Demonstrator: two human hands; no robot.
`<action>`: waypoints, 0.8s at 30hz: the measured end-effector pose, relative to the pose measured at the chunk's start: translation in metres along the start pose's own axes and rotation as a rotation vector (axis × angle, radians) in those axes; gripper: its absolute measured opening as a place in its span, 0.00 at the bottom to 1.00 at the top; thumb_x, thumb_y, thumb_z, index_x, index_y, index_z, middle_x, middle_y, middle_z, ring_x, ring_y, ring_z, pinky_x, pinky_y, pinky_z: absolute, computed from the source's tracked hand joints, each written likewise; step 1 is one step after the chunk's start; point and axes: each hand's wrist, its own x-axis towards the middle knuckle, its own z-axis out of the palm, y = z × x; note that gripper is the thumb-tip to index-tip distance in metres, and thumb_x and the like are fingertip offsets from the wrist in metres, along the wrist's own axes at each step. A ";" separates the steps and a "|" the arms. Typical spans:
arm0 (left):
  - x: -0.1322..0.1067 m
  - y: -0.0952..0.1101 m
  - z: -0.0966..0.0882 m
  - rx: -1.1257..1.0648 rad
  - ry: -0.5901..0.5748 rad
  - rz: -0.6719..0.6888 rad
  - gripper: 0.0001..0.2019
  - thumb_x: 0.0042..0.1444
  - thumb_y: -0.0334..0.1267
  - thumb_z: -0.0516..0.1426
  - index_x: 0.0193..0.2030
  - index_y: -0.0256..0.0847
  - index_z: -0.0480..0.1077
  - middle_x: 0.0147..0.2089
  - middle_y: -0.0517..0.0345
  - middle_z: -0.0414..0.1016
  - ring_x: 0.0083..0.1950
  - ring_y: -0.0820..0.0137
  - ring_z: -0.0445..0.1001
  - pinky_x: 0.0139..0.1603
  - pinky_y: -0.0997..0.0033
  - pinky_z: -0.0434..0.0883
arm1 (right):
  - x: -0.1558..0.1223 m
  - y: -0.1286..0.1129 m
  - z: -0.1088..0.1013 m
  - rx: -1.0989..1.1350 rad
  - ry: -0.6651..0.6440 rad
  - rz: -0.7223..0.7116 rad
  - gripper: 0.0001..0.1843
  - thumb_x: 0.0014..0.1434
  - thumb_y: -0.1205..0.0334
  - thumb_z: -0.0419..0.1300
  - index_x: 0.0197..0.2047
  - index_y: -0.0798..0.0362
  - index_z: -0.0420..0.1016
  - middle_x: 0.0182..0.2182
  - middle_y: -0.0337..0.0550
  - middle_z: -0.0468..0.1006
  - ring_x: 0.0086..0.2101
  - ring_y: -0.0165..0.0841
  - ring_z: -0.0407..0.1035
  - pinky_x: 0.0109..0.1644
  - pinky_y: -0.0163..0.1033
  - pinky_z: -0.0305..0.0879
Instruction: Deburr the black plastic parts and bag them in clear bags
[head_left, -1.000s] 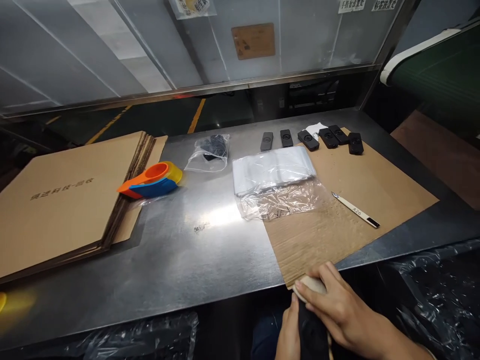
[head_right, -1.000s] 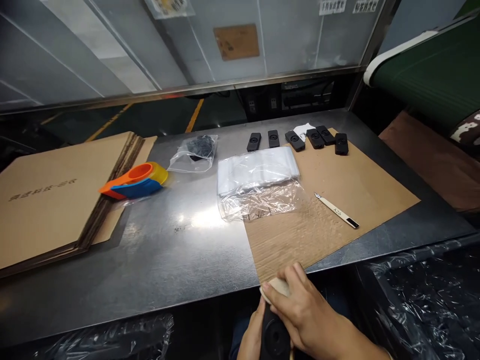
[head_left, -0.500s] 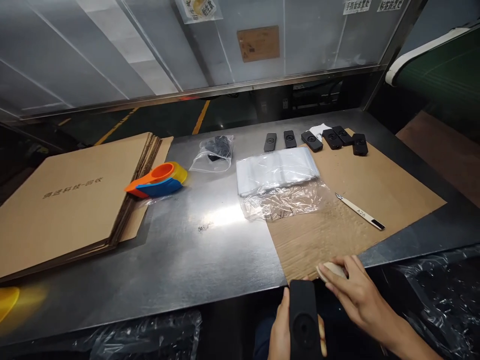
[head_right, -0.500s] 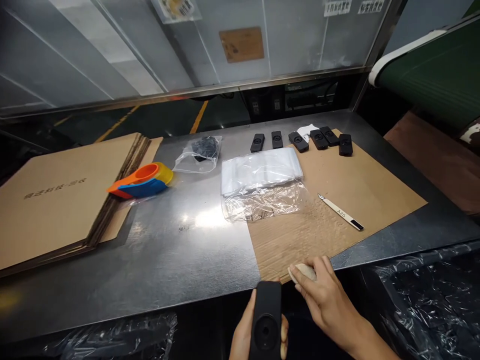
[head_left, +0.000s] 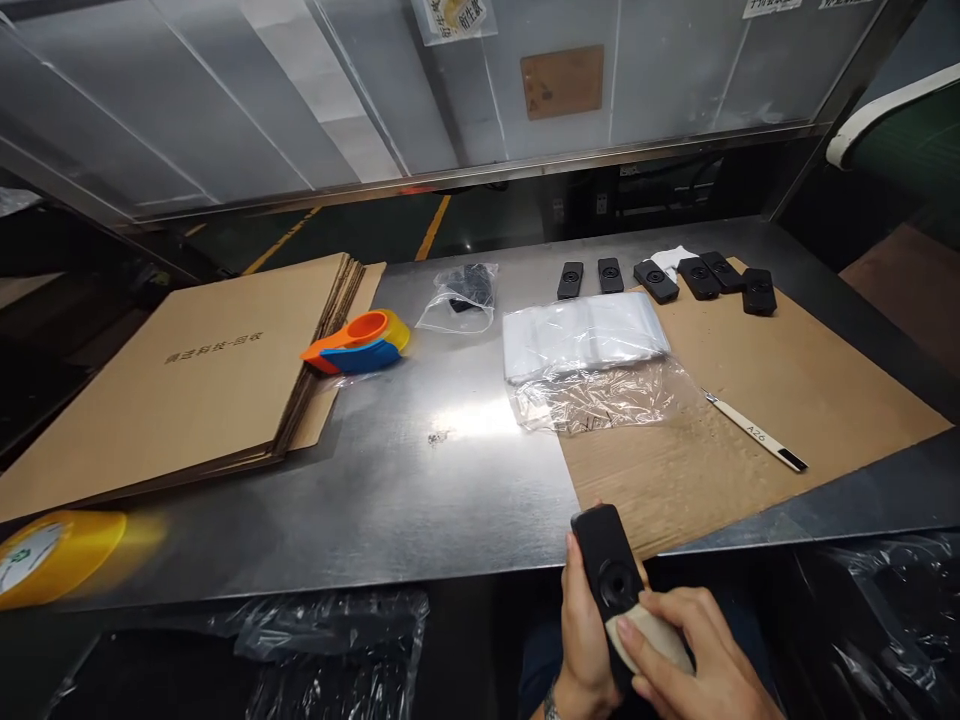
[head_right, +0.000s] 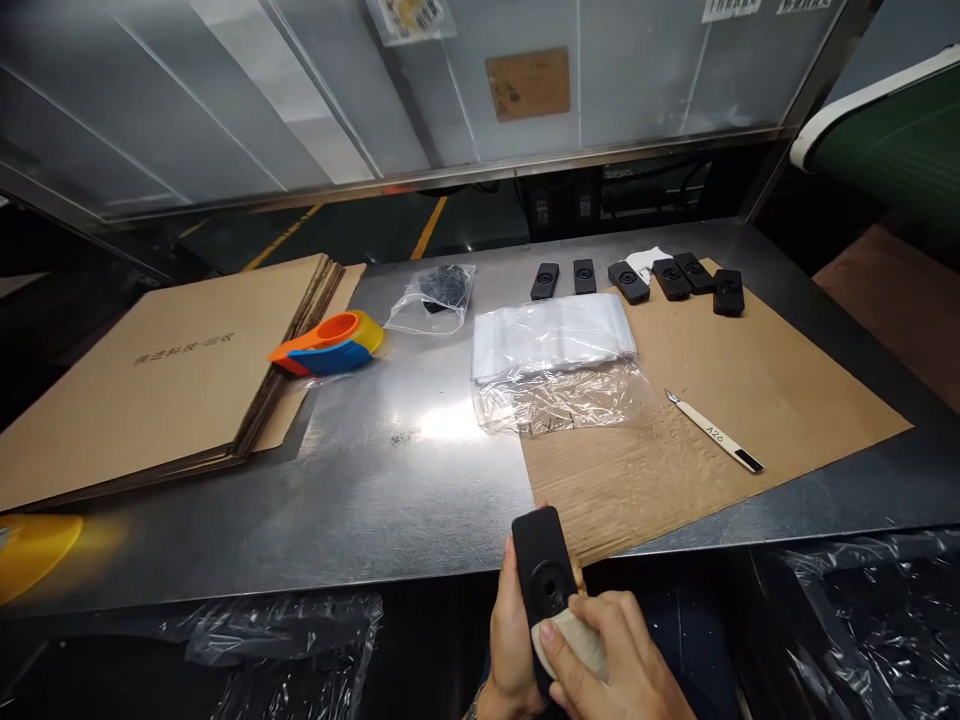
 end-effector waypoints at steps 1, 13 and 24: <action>-0.001 -0.001 0.001 0.026 0.018 0.026 0.25 0.58 0.56 0.47 0.45 0.36 0.70 0.22 0.56 0.70 0.22 0.72 0.66 0.26 0.73 0.63 | -0.002 0.000 0.005 -0.014 0.030 -0.006 0.21 0.61 0.71 0.50 0.57 0.51 0.66 0.41 0.55 0.71 0.40 0.38 0.69 0.38 0.43 0.71; -0.001 0.004 0.004 -0.029 0.090 0.078 0.25 0.53 0.58 0.52 0.37 0.35 0.71 0.22 0.59 0.68 0.22 0.73 0.66 0.25 0.73 0.65 | 0.008 -0.002 0.000 -0.007 0.000 -0.050 0.19 0.59 0.73 0.52 0.54 0.56 0.68 0.40 0.56 0.71 0.39 0.39 0.67 0.36 0.43 0.69; 0.006 0.005 0.000 0.019 0.138 0.040 0.26 0.53 0.59 0.50 0.27 0.35 0.69 0.21 0.57 0.69 0.21 0.73 0.66 0.23 0.73 0.63 | 0.013 0.008 0.001 0.022 0.020 -0.110 0.18 0.61 0.71 0.50 0.54 0.56 0.67 0.36 0.54 0.72 0.35 0.36 0.66 0.31 0.39 0.69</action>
